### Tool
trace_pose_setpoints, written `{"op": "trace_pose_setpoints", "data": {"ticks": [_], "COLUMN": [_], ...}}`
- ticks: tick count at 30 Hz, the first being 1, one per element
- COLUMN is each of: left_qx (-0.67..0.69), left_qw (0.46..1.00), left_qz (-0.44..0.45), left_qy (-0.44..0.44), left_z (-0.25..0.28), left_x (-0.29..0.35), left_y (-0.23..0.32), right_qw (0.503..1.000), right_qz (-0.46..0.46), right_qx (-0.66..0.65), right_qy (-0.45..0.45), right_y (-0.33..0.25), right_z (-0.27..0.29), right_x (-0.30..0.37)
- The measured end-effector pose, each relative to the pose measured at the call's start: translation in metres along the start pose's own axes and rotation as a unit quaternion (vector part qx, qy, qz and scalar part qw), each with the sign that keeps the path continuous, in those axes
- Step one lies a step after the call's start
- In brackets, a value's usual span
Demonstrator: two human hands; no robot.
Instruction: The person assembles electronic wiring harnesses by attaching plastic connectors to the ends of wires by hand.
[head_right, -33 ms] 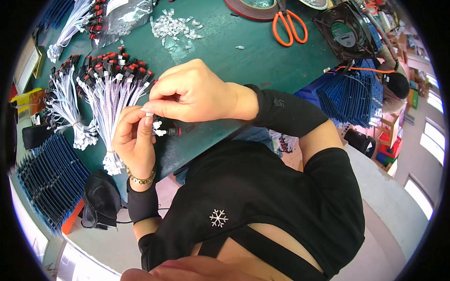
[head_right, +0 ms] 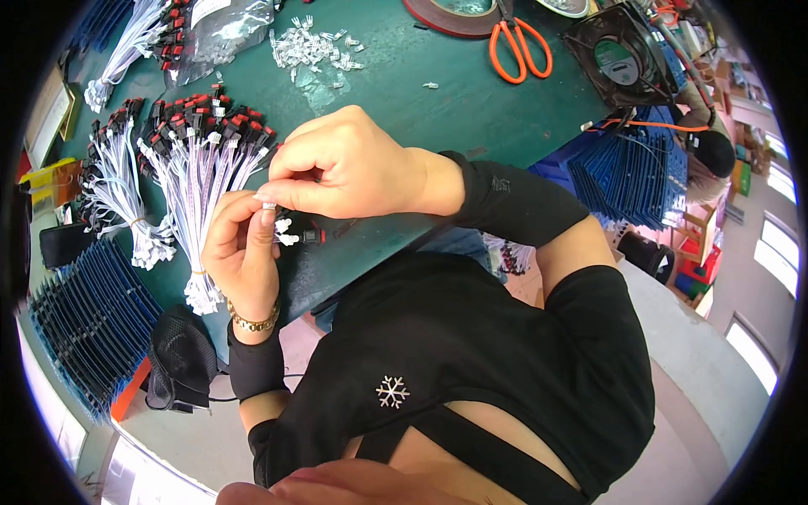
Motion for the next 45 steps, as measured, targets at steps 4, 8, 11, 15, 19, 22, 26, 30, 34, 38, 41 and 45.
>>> {"op": "trace_pose_setpoints", "data": {"ticks": [4,8,11,15,19,22,26,30,34,38,41,45], "left_qx": [-0.033,-0.033,-0.002,0.032,0.028,0.066,-0.131,-0.097,-0.203,-0.005,0.118,0.194], "left_qw": [0.999,0.996,0.994,0.992,0.992,0.993,0.967,0.908,0.89,0.971,0.954,0.947], "left_qz": [0.036,0.078,0.105,0.122,0.12,0.092,-0.094,-0.006,0.077,0.181,0.197,0.198], "left_qy": [-0.01,-0.013,0.004,0.014,0.025,0.019,-0.199,-0.408,-0.4,-0.159,-0.193,-0.165], "left_z": [0.002,0.004,0.004,0.003,0.003,-0.001,-0.02,-0.022,-0.021,-0.016,-0.027,-0.024], "left_x": [-0.003,-0.004,0.0,0.002,0.003,-0.002,-0.007,0.01,0.009,-0.01,-0.006,-0.003], "left_y": [0.0,-0.003,-0.004,-0.007,-0.007,-0.004,0.019,0.023,0.021,0.006,0.0,-0.012], "right_qw": [0.999,0.999,0.998,0.996,0.989,0.99,0.94,0.889,0.889,0.961,0.967,0.958], "right_qz": [-0.013,0.037,0.055,0.078,0.093,0.016,0.011,-0.134,-0.082,-0.116,0.088,0.123], "right_qx": [-0.005,0.019,0.028,0.052,0.111,0.139,0.322,0.417,0.444,0.239,0.233,0.257], "right_qy": [-0.031,-0.036,-0.016,0.012,0.02,0.019,0.114,0.135,0.077,0.079,0.054,0.034], "right_y": [0.002,0.0,-0.002,-0.006,-0.009,-0.006,-0.007,0.018,0.025,0.005,-0.032,-0.034], "right_z": [-0.002,-0.003,-0.007,-0.007,-0.009,-0.003,0.065,0.097,0.093,0.064,0.036,0.019], "right_x": [0.0,0.002,0.002,0.006,0.012,0.014,0.037,0.064,0.066,0.049,0.035,0.03]}}
Point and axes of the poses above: each hand's wrist, its own x-axis away from the middle knuckle, its own z-axis out of the back of the hand, y = z × x, the point moved 5 cm from there along -x, towards the middle knuckle, and after that the axes turned 8 degrees about x, right-handed, at the moved point
